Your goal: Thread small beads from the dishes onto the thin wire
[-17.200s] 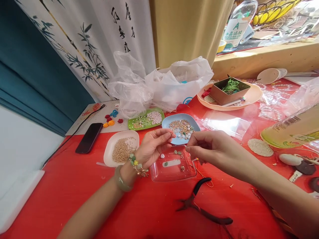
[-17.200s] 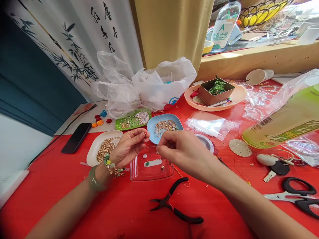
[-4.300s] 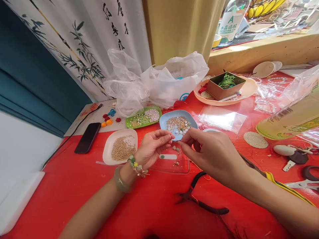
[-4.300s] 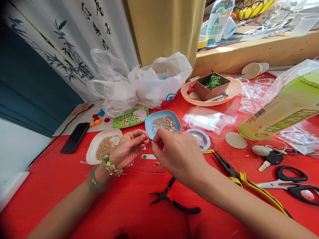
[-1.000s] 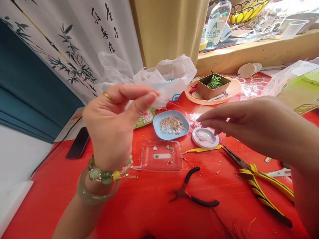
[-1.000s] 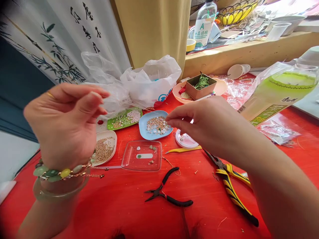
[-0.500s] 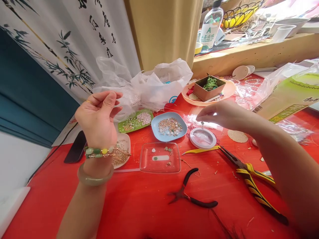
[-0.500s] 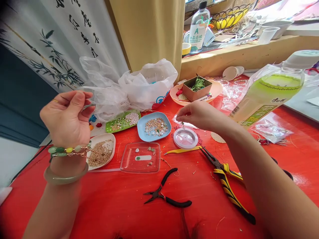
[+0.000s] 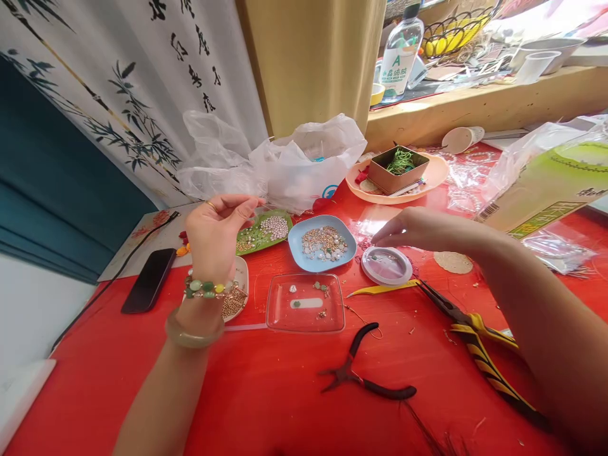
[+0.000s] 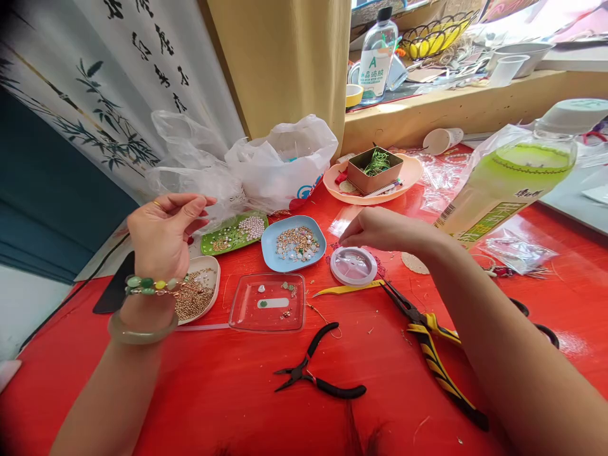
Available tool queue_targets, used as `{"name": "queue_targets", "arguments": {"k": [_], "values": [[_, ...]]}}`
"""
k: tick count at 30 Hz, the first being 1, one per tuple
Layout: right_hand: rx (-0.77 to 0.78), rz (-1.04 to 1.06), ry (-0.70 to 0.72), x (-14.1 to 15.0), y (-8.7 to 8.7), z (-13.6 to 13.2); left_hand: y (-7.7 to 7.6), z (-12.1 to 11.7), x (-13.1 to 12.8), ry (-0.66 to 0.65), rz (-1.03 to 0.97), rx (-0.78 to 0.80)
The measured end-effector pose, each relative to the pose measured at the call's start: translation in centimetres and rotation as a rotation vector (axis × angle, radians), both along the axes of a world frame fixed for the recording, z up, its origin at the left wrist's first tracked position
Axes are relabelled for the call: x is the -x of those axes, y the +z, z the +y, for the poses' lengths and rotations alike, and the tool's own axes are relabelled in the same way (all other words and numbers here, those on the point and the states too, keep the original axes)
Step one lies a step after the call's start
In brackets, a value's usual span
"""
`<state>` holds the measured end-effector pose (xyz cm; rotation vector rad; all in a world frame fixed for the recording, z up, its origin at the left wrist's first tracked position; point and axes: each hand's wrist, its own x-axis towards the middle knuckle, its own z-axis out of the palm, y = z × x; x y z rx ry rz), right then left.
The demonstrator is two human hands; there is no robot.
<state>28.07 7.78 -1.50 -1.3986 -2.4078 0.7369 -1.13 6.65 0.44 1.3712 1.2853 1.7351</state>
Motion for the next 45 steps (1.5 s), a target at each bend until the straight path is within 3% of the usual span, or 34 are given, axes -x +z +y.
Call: {"name": "queue_targets", "arguments": {"k": [3,8,12,20,28,33,37,43,45], "values": [[0.084,-0.082,0.05,0.2,0.9,0.1,0.5,-1.1,-1.0,-0.051,0.04,-0.02],[-0.121,0.063,-0.14,2.1,3.3,-1.5,1.4,-2.8,-2.4,-0.122,0.068,-0.081],[-0.226,0.293,-0.182,4.7,5.0,-4.5,1.7,-4.1,-3.5,-0.232,0.113,-0.137],[0.041,0.602,0.094,7.0,5.6,-7.7,1.9,-6.6,-5.1,-0.417,0.199,-0.092],[-0.037,0.502,-0.011,6.4,7.2,-8.9,2.3,-7.7,-5.5,-0.413,0.216,-0.161],[0.171,0.566,0.041,6.3,7.3,-9.3,2.3,-7.9,-5.7,-0.456,0.18,-0.184],[0.246,0.693,0.061,6.5,7.2,-9.0,1.8,-7.6,-5.8,-0.554,0.105,-0.073],[0.07,0.766,-0.026,6.1,7.2,-8.3,0.4,-6.4,-6.1,-0.89,0.102,0.222],[0.013,0.828,-0.12,6.0,7.1,-8.0,-0.1,-5.9,-6.3,-0.907,0.096,0.283]]}}
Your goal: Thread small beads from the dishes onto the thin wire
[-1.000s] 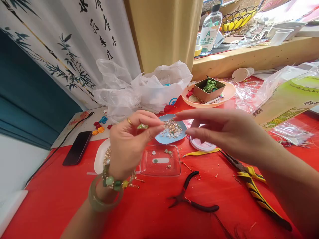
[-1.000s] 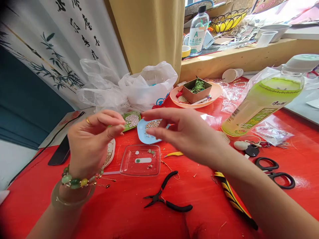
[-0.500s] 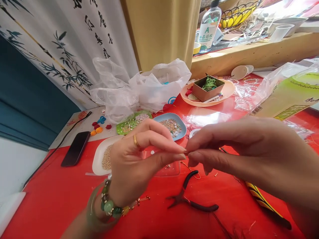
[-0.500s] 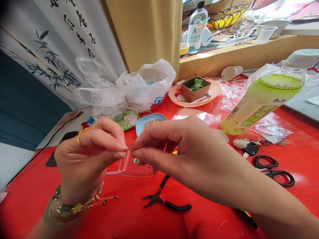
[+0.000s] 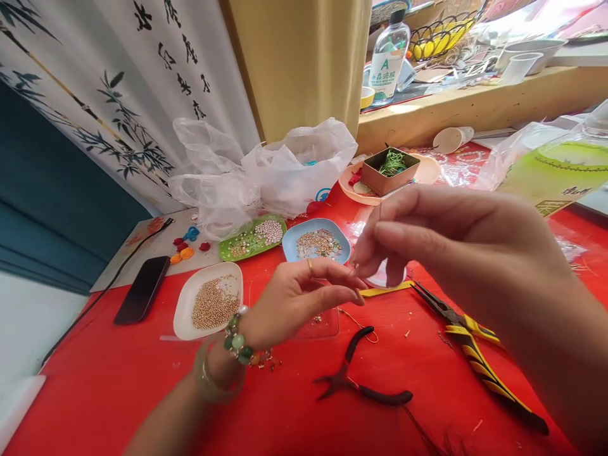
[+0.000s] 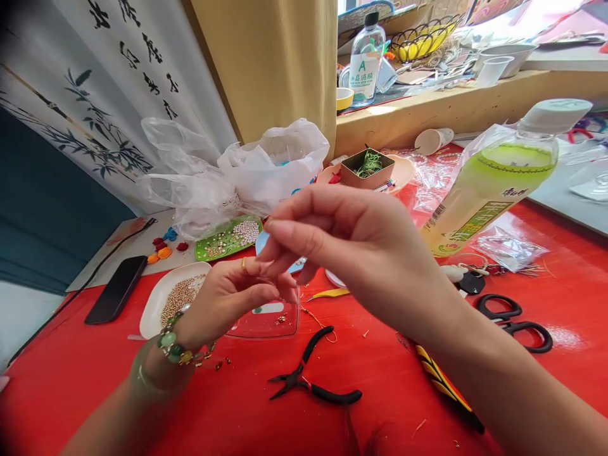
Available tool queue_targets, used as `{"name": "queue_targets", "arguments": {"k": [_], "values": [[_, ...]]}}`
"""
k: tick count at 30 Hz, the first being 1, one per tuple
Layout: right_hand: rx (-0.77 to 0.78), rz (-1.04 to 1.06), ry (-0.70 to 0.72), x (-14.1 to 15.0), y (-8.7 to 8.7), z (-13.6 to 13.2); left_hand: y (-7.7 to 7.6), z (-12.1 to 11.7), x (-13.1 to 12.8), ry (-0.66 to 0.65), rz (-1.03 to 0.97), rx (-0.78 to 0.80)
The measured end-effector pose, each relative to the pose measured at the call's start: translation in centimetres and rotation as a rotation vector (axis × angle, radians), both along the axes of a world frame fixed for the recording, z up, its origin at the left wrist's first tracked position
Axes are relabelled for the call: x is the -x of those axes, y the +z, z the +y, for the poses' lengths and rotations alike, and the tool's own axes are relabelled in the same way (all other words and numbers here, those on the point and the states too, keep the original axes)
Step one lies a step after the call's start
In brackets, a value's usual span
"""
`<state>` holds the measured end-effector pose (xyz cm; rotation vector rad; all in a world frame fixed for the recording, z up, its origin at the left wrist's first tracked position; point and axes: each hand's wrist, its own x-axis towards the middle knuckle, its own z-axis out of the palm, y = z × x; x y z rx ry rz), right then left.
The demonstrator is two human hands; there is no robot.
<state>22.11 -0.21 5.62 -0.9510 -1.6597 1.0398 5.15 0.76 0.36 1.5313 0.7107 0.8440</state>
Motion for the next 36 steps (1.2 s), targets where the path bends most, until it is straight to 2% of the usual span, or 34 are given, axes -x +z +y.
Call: {"name": "queue_targets", "arguments": {"k": [6,10,13,23,36], "values": [[-0.032,0.212,-0.204,-0.4,-0.8,1.0,-2.4,2.3,0.1,0.197,0.252,0.08],[-0.032,0.263,-0.2,-0.6,-1.2,1.3,-4.0,3.3,0.2,0.221,0.386,0.117],[-0.021,0.262,-0.175,-0.5,-1.2,1.3,-4.6,3.5,0.3,0.212,0.421,0.128],[-0.014,0.245,-0.124,-0.4,-1.3,1.3,-4.5,3.5,0.5,0.161,0.574,0.036],[0.011,0.226,-0.104,-0.2,-1.4,1.3,-4.0,3.6,0.9,0.117,0.603,0.033]]}}
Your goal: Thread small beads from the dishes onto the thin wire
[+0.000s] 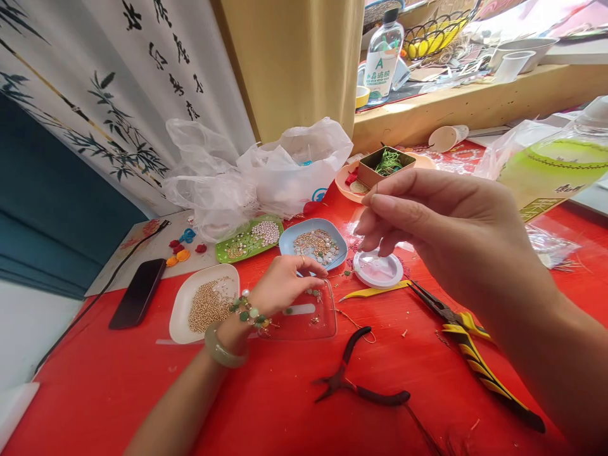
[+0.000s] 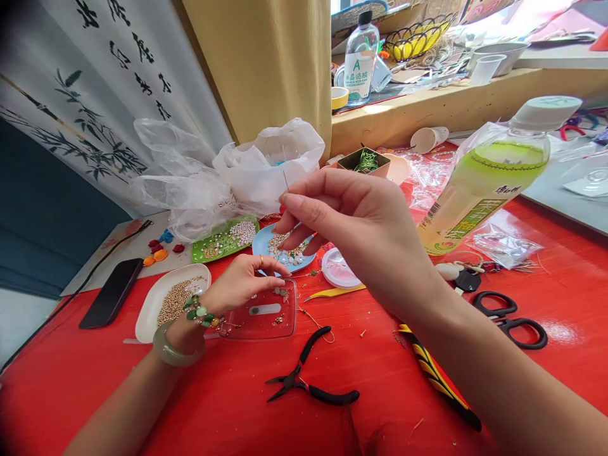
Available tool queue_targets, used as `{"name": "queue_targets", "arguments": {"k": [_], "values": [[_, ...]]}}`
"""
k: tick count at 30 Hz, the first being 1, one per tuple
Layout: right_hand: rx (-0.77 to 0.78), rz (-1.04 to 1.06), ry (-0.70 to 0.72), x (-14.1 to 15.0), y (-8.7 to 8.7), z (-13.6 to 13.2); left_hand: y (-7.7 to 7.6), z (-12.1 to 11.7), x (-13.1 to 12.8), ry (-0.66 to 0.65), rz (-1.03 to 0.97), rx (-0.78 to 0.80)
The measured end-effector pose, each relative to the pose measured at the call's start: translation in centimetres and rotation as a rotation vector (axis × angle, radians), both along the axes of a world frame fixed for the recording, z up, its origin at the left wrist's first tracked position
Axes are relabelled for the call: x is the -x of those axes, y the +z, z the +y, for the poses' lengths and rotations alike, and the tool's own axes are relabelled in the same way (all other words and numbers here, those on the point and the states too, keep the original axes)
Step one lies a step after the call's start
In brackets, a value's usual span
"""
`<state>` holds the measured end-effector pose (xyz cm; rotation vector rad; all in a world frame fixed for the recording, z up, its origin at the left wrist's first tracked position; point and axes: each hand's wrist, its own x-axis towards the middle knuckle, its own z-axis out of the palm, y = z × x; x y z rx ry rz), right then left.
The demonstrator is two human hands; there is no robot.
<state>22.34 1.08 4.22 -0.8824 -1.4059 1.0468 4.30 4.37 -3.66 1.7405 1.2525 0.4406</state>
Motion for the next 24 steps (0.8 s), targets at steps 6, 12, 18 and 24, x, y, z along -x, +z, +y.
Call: {"name": "queue_targets", "arguments": {"k": [6,12,18,24], "values": [[0.0,-0.031,0.023,0.0,-0.1,0.0,0.3,0.2,0.6,0.008,0.067,-0.043],[0.011,-0.043,0.032,-0.1,0.1,0.0,0.5,0.6,1.4,0.055,0.069,-0.131],[0.033,-0.042,0.045,-0.1,0.3,0.0,0.8,1.0,1.9,0.085,0.148,-0.304],[0.07,-0.006,0.078,0.1,0.1,-0.1,0.6,1.5,1.7,0.019,0.309,-0.365]]}}
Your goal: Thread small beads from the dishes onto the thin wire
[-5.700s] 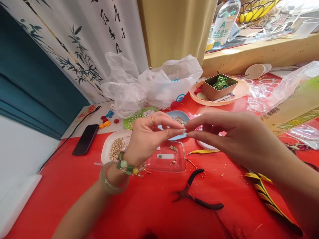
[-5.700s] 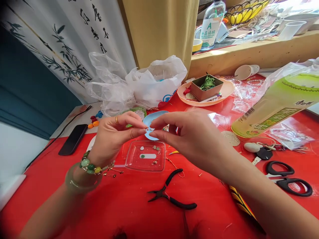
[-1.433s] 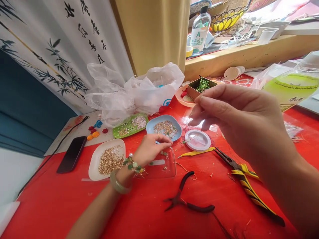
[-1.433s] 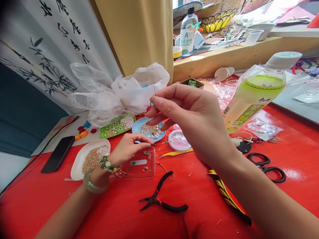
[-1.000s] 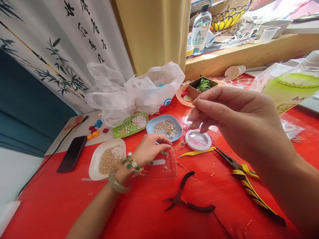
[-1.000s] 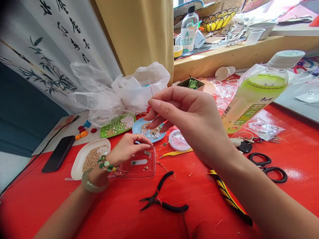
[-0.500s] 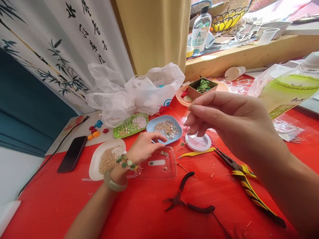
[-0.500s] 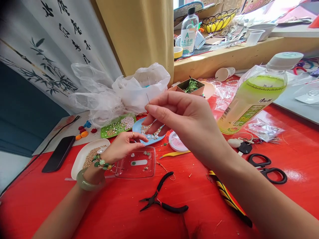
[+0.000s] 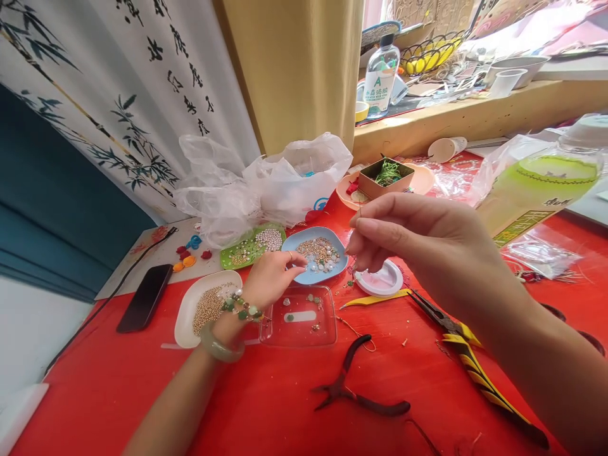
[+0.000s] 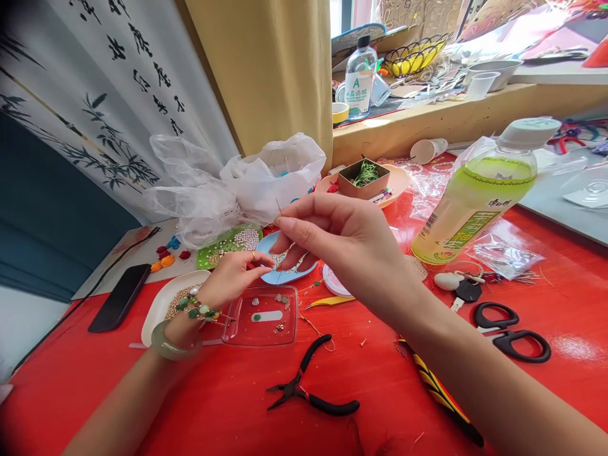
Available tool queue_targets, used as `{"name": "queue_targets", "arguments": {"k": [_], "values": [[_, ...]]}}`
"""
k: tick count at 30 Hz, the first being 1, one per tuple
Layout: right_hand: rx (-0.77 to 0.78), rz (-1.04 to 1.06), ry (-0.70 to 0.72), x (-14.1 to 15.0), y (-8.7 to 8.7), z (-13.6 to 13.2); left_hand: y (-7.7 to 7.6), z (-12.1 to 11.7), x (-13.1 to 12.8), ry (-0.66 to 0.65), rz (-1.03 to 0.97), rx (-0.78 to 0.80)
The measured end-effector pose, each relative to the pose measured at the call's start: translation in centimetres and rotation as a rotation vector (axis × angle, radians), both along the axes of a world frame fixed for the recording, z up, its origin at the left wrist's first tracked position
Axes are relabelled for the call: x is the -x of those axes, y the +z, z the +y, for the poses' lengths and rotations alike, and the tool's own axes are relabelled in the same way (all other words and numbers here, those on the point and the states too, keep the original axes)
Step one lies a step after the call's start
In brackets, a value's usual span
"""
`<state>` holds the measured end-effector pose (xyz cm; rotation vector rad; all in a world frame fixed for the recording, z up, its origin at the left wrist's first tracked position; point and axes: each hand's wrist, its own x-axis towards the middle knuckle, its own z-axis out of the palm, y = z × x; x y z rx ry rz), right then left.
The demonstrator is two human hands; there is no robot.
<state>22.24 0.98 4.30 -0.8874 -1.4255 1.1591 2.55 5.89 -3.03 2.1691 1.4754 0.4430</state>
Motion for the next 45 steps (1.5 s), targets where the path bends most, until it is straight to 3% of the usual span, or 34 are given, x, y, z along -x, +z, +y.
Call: {"name": "queue_targets", "arguments": {"k": [10,31,40,45], "values": [[0.026,0.01,0.056,0.1,-0.3,0.1,0.4,0.2,-0.5,-0.03,0.136,-0.036],[0.062,-0.019,0.091,0.5,-0.6,0.4,0.4,-2.0,1.6,-0.056,0.051,0.02],[0.059,-0.016,0.074,0.6,-0.8,0.4,-0.7,-2.3,1.3,-0.13,0.065,0.055],[0.062,-0.014,0.081,0.8,-0.6,0.4,-1.5,-2.9,0.1,-0.21,0.245,-0.05]]}}
